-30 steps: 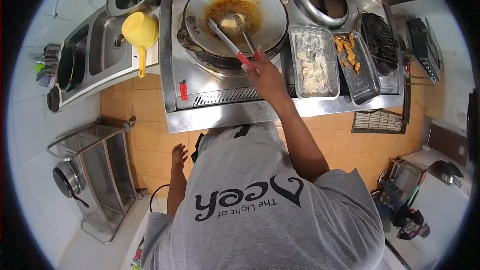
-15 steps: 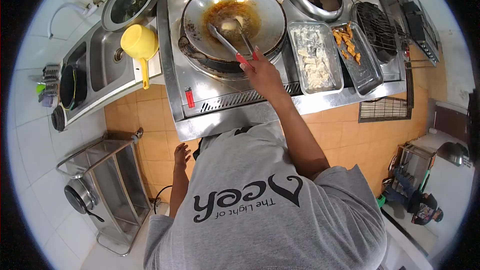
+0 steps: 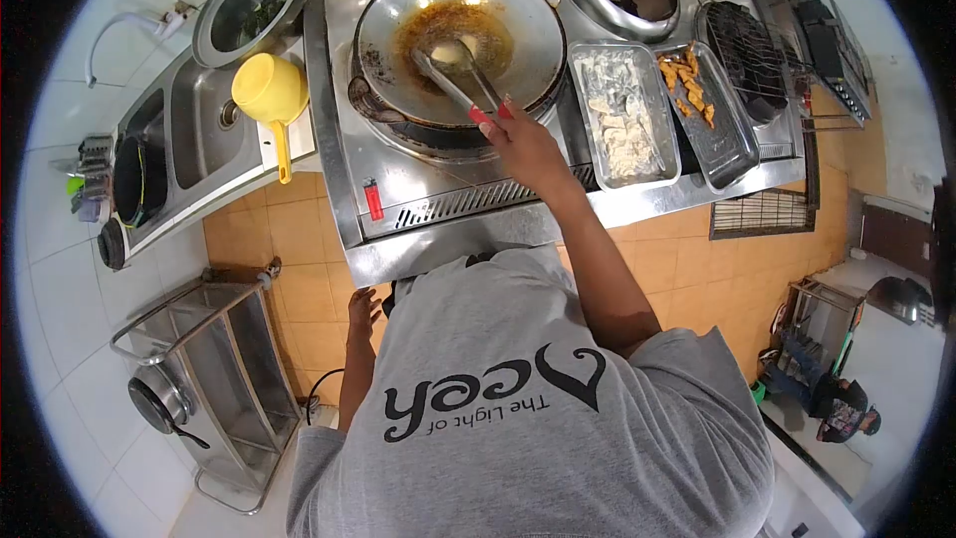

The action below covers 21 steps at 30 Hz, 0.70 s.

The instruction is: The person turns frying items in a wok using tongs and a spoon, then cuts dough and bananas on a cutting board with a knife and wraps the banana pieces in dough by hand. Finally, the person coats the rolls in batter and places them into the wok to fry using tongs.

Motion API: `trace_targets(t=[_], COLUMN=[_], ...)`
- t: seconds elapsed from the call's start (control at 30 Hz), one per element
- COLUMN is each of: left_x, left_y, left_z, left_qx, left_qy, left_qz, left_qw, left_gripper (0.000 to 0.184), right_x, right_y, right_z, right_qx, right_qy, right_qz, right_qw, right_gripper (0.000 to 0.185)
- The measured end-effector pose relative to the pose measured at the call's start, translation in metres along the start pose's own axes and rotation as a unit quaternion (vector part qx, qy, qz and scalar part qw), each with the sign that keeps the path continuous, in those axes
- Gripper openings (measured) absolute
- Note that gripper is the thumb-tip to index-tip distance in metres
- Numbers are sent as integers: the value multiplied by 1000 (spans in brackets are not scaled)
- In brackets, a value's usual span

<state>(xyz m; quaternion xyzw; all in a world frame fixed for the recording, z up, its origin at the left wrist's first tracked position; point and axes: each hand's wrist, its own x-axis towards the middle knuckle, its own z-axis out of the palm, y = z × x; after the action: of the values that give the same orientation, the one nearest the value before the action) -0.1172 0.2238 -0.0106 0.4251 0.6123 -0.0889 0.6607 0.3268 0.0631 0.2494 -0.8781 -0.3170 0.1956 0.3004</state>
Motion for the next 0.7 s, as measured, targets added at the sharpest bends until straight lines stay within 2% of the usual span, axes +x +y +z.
trace_targets(t=[0.07, 0.1, 0.17, 0.27, 0.3, 0.4, 0.47, 0.5, 0.6, 0.7], left_x=[4, 6, 7, 5, 5, 13, 13, 9, 1, 2], left_y=[1, 2, 5, 8, 11, -3, 2, 9, 14, 10], left_z=[2, 4, 7, 9, 10, 5, 11, 15, 20, 16], left_qx=[-23, -35, -48, -10, 10, 88, -20, -74, -62, -47], left_qy=[13, 20, 22, 19, 17, -4, 10, 17, 42, 25], left_qz=[-14, -21, -25, -23, -19, 68, 11, -17, -38, -24], left_qw=[1000, 999, 998, 1000, 1000, 994, 1000, 997, 996, 998], left_gripper=[30, 30, 30, 31, 31, 32, 32, 33, 35, 36], right_x=[1, 0, -5, -4, -7, -15, -17, -18, -19, -21], right_y=[23, 19, 6, 29, 30, 16, 7, 2, -13, -7], right_z=[4, -4, -22, -12, -13, -14, -16, -21, -38, -38], right_qx=[5, 89, 251, 329, 310, 190, 149, 163, 253, 267], right_qy=[8, -26, -91, -127, -152, -98, -79, -84, -125, -118], right_qz=[-34, 40, 191, 222, 206, 132, 79, 79, 135, 134], right_qw=[999, 995, 945, 909, 916, 968, 982, 980, 950, 947], right_gripper=[49, 48, 51, 57, 56, 51, 49, 48, 46, 43])
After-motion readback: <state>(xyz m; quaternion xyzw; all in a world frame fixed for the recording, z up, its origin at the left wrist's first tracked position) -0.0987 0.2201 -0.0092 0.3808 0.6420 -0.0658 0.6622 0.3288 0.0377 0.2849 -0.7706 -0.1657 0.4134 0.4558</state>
